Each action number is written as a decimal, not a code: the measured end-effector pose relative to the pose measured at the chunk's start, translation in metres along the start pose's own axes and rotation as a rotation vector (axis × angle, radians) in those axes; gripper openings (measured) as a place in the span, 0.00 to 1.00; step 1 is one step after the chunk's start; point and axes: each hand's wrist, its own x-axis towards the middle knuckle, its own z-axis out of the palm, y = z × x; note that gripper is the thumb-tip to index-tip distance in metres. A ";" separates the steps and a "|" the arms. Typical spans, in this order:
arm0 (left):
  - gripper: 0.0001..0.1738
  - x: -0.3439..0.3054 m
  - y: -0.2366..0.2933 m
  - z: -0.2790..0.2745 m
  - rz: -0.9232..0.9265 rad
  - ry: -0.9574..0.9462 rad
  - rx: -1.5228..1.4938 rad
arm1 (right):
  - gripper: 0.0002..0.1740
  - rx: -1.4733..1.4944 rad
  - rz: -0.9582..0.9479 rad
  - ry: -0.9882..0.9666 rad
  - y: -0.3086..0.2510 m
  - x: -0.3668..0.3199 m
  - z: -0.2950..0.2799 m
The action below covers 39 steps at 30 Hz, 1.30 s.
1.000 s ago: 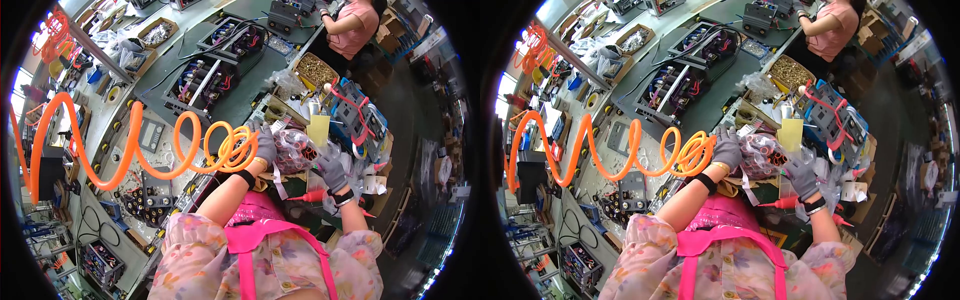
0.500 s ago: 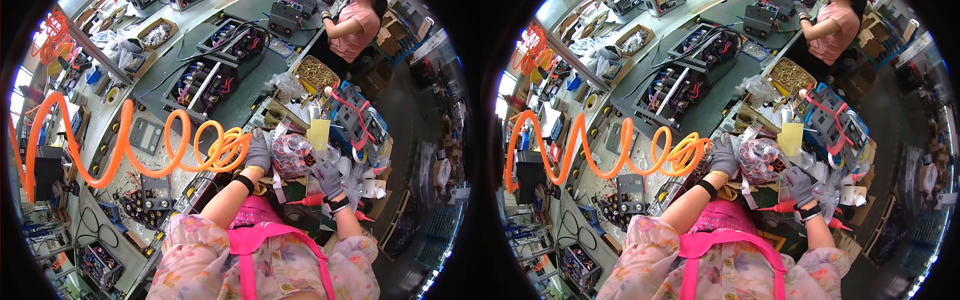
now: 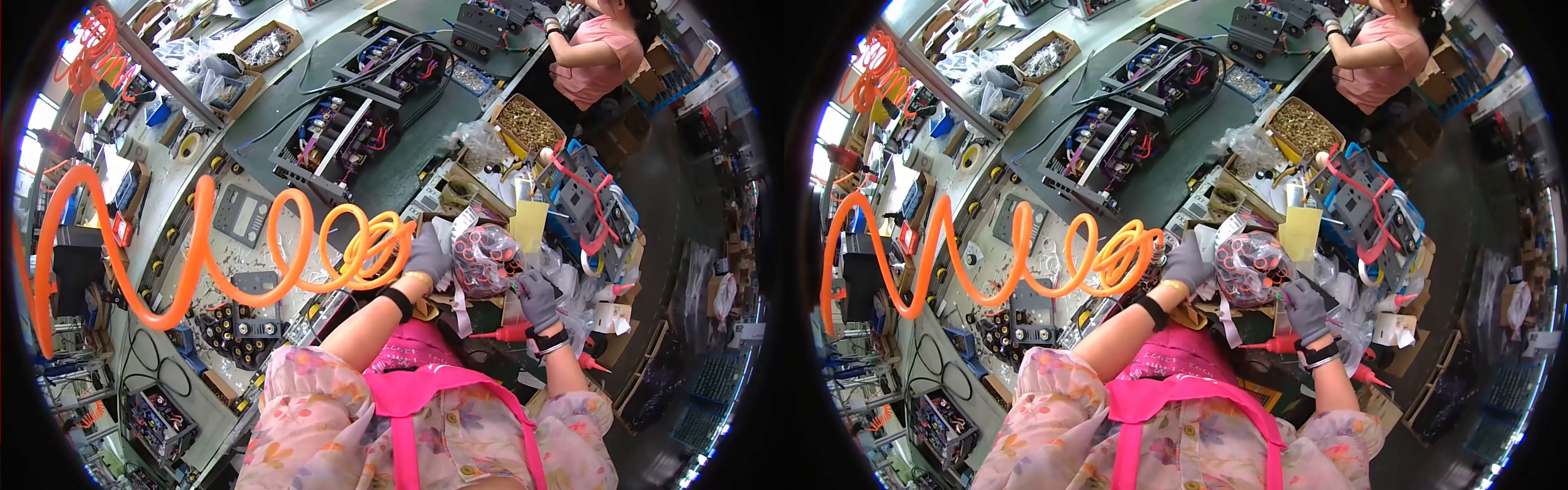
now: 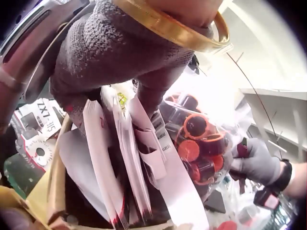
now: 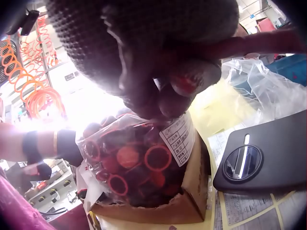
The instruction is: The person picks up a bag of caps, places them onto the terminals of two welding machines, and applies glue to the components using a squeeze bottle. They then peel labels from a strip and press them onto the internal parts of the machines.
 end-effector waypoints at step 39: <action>0.52 0.014 0.015 -0.006 -0.011 -0.114 0.158 | 0.13 0.258 -0.031 0.151 -0.117 -0.027 -0.005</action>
